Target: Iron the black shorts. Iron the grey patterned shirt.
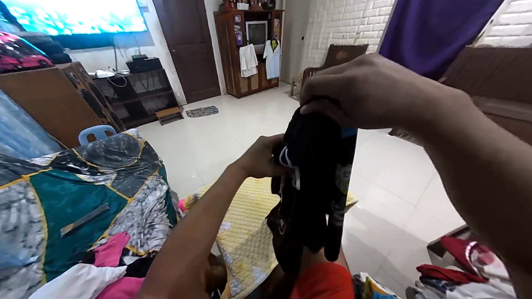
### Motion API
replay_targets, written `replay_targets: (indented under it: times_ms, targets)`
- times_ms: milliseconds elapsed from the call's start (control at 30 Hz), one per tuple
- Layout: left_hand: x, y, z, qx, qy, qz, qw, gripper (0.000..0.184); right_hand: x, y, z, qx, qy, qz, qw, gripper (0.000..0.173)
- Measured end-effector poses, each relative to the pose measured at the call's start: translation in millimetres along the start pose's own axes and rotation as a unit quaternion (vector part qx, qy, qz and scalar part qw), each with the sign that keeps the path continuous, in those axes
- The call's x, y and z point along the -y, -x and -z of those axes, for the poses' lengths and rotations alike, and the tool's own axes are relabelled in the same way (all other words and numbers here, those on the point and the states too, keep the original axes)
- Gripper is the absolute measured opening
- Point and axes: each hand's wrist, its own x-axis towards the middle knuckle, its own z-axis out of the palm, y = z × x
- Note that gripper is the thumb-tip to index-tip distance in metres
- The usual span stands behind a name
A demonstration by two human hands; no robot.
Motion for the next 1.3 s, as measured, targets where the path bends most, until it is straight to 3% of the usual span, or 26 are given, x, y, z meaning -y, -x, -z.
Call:
replay_targets:
  times_ms: [100, 167, 267, 367, 467, 567, 700, 800, 900, 1000, 1133, 1300]
  targets:
    - [14, 27, 22, 0.063, -0.14, 0.096, 0.983, 0.041, -3, 10, -5, 0.032, 0.033, 0.011, 0.999, 0.034]
    - [22, 46, 37, 0.11, -0.253, 0.143, 0.95, 0.041, -9, 21, -11, 0.06, 0.048, 0.014, 0.997, 0.04]
    - [13, 56, 53, 0.163, -0.403, 0.151, 0.888, 0.04, -20, 32, -33, 0.111, 0.048, 0.025, 0.992, 0.042]
    - [-5, 46, 68, 0.173, -0.505, 0.205, 0.821, 0.032, -31, 31, -53, 0.144, 0.045, 0.026, 0.988, 0.032]
    - [-19, 37, 98, 0.116, -0.553, 0.231, 0.792, 0.036, -45, 25, -54, 0.146, 0.052, -0.035, 0.987, 0.025]
    - [-35, 36, 134, 0.044, -0.571, 0.241, 0.784, 0.044, -63, 23, -55, 0.127, 0.049, -0.101, 0.986, 0.029]
    - [-57, 40, 158, -0.054, -0.467, 0.294, 0.832, 0.04, -63, 26, -65, 0.082, -0.042, -0.179, 0.979, 0.034]
    - [-72, 56, 140, -0.178, -0.396, 0.292, 0.852, 0.034, -31, 30, -74, -0.021, -0.12, -0.249, 0.961, 0.031]
    - [-79, 86, 102, -0.286, -0.348, 0.231, 0.862, 0.053, 9, 41, -92, -0.178, -0.197, -0.293, 0.918, 0.032]
    - [-86, 119, 67, -0.381, -0.346, 0.206, 0.832, 0.06, 53, 52, -105, -0.284, -0.229, -0.323, 0.873, 0.042]
    - [-71, 161, 44, -0.413, -0.446, 0.13, 0.784, 0.036, 71, 68, -126, -0.366, -0.112, -0.329, 0.863, 0.045]
    - [-22, 182, 40, -0.355, -0.459, 0.149, 0.801, 0.033, 45, 78, -176, -0.332, -0.092, -0.3, 0.889, 0.038]
